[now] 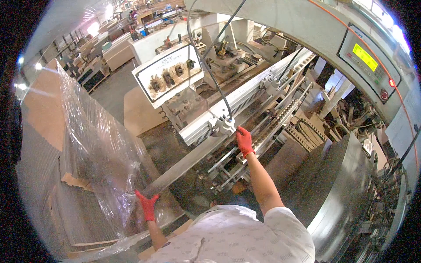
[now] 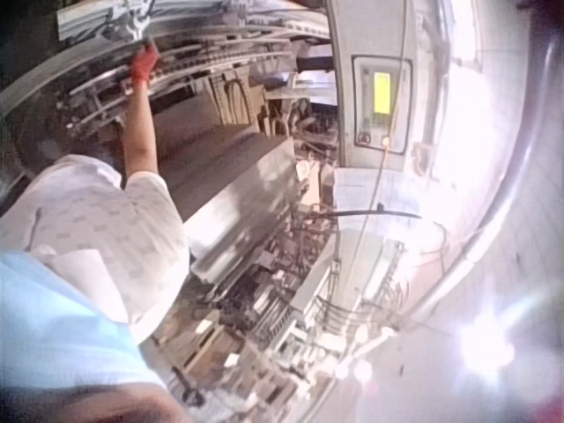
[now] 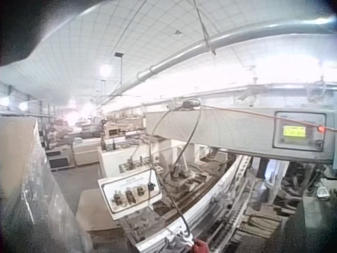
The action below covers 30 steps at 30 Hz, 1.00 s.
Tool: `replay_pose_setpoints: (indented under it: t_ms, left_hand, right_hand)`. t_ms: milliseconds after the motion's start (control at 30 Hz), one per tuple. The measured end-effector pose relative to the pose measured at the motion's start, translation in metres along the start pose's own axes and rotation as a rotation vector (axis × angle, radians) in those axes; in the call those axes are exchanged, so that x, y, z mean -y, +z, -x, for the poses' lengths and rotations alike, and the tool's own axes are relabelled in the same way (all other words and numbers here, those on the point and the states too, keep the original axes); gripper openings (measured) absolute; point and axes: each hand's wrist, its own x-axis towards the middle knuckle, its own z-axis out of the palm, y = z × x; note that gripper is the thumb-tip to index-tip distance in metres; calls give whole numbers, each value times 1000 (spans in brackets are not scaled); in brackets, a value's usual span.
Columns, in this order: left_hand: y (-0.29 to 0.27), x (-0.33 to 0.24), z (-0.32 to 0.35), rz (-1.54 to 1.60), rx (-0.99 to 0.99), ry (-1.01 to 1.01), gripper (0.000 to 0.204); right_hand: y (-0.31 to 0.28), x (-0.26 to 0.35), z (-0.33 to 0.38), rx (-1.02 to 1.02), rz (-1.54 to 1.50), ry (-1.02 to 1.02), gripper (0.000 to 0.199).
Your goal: The person takes long boards from a stack and feeds them into a large industrial machine one by one.
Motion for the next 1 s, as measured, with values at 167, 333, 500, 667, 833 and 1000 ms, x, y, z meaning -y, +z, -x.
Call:
replay_pose_setpoints:
  t_ms: [167,333,500,667,833,1000]
  left_hand:
    - [-26,-47,-4,-45,224,-102,113]
    - [-28,-60,-3,-140,153,-95,111]
    - [-17,-49,-2,-43,81,-50,108]
    - [-10,-37,3,-25,76,-85,105]
    - [-24,-41,-3,-356,31,-109,97]
    - [-34,-70,-22,-182,221,223,83]
  right_hand:
    - [1,-8,1,22,-14,134,40]
    - [2,-8,-2,25,86,115,37]
    - [2,-14,-4,19,75,83,37]
    - [-3,2,2,88,-35,45,33]
    - [-15,46,13,165,257,100,26]
    - [-27,65,58,-60,863,-232,30]
